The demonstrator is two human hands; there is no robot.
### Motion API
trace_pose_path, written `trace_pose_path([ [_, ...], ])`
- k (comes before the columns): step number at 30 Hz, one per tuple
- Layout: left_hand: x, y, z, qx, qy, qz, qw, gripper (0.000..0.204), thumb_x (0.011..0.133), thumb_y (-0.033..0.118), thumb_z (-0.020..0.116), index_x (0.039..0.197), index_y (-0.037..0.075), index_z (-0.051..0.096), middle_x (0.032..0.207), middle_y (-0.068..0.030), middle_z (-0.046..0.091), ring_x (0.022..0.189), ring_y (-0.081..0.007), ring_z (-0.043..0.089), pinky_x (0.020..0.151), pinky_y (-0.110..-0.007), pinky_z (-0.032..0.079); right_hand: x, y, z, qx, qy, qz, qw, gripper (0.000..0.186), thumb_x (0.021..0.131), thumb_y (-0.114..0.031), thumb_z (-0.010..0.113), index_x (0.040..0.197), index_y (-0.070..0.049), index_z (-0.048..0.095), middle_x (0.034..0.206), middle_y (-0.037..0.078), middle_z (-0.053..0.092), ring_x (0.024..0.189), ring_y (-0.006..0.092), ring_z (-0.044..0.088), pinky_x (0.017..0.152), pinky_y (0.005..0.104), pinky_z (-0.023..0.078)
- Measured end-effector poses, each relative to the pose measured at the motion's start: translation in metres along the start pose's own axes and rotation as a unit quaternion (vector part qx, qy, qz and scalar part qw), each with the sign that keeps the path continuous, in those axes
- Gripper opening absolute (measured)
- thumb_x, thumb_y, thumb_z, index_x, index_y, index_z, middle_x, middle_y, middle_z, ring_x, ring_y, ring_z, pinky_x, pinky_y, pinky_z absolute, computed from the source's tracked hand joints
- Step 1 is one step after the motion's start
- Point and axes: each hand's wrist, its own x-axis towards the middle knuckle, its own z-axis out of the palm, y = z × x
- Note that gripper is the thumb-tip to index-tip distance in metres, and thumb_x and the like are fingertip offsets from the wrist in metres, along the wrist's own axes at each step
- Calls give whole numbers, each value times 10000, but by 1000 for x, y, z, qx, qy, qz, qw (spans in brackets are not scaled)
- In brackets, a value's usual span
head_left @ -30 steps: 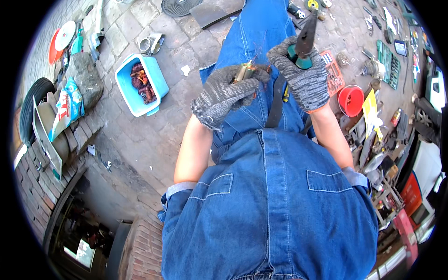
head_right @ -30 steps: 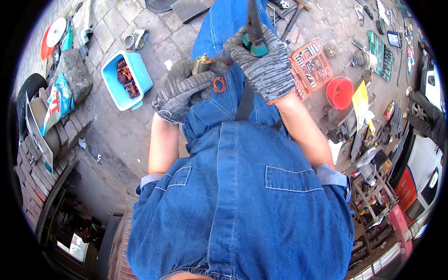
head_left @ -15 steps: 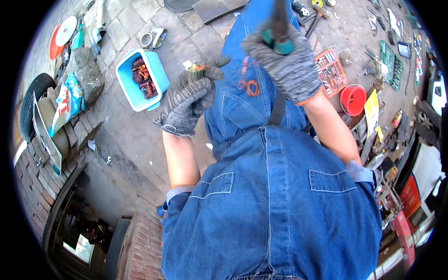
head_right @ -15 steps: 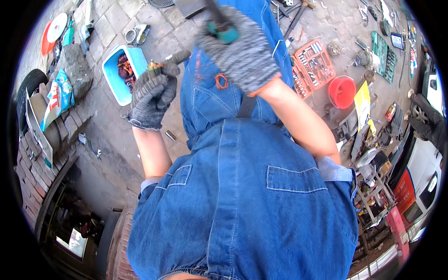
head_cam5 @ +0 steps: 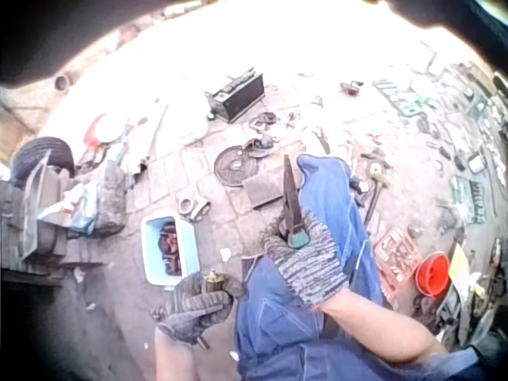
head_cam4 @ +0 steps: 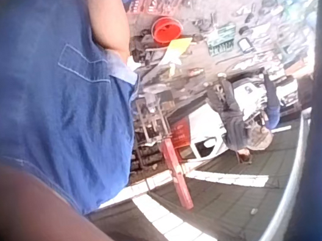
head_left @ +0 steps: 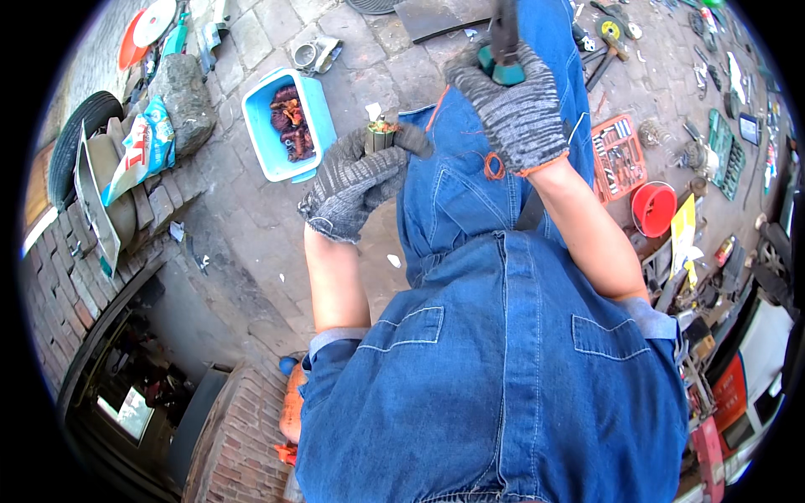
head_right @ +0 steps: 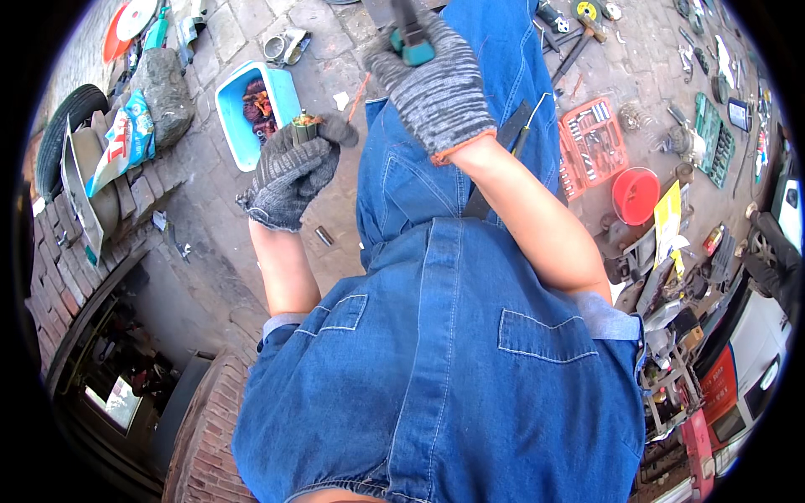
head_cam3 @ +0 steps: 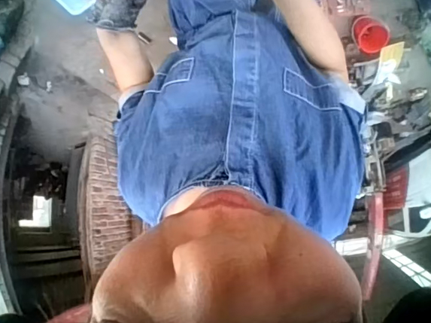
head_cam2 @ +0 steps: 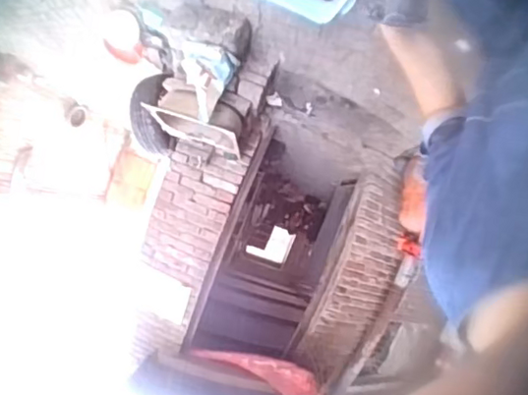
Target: The person sits on the ground in a cluttered workshop and uses pliers to strip the insulation from wires on a small cylindrical electronic component. The person holds the component in one hand and uses the pliers in the other to carefully remove the wire coating.
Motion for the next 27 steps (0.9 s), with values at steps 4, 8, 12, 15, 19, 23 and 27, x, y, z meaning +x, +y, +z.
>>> trace_pose_path([
  [4, -6, -9, -11, -47, 9, -6, 999, 402, 741, 246, 642, 941, -88, 542, 759, -111, 553, 407, -50, 365, 358, -181, 254, 20, 9, -26, 61, 31, 10, 998, 189, 747, -62, 697, 886, -43, 570, 765, -7, 583, 660, 66, 535, 585, 204, 451],
  [8, -4, -16, -25, -117, -4, 9, 993, 380, 769, 221, 625, 996, -65, 519, 877, -143, 549, 401, -38, 340, 359, -174, 261, 8, -18, -23, -11, 24, 26, 999, 186, 746, -74, 702, 883, -62, 577, 763, -16, 583, 628, 46, 517, 552, 187, 435],
  [12, -3, -12, -13, -135, 34, 31, 990, 361, 800, 213, 590, 1027, -62, 535, 702, -68, 517, 391, -39, 313, 357, -173, 248, 4, -11, -27, 27, -26, 14, 999, 223, 749, -57, 691, 931, -54, 563, 797, 9, 603, 710, 88, 572, 618, 222, 477],
  [15, -2, -13, -7, -113, 60, 31, 991, 379, 813, 231, 562, 1034, -77, 557, 484, 29, 366, 383, -46, 303, 355, -177, 225, 1, -10, -31, 45, -92, 95, 990, 238, 749, -44, 683, 951, -38, 558, 822, 32, 609, 800, 142, 605, 750, 282, 501],
  [19, 5, -9, -9, -116, -54, 25, 991, 328, 788, 174, 584, 1009, -67, 569, 727, -50, 559, 486, -60, 382, 430, -176, 287, -11, -14, -27, 3, -109, 87, 990, 226, 738, -52, 696, 927, -41, 571, 811, 17, 603, 757, 111, 581, 700, 259, 490],
  [23, 17, -8, 3, -51, -52, -1, 997, 336, 798, 183, 586, 1018, -71, 567, 652, -20, 531, 473, -42, 387, 411, -172, 286, -13, -9, -37, -24, -36, 87, 995, 232, 726, -59, 707, 919, -58, 578, 796, 1, 596, 711, 75, 547, 649, 222, 463],
  [27, 35, -5, 14, 79, -37, -21, 996, 315, 799, 179, 582, 1021, -44, 588, 630, 21, 500, 502, -33, 412, 433, -161, 304, -19, -4, -61, -89, 53, 130, 986, 208, 723, -72, 708, 877, -48, 570, 780, 14, 594, 718, 93, 556, 666, 233, 462],
])
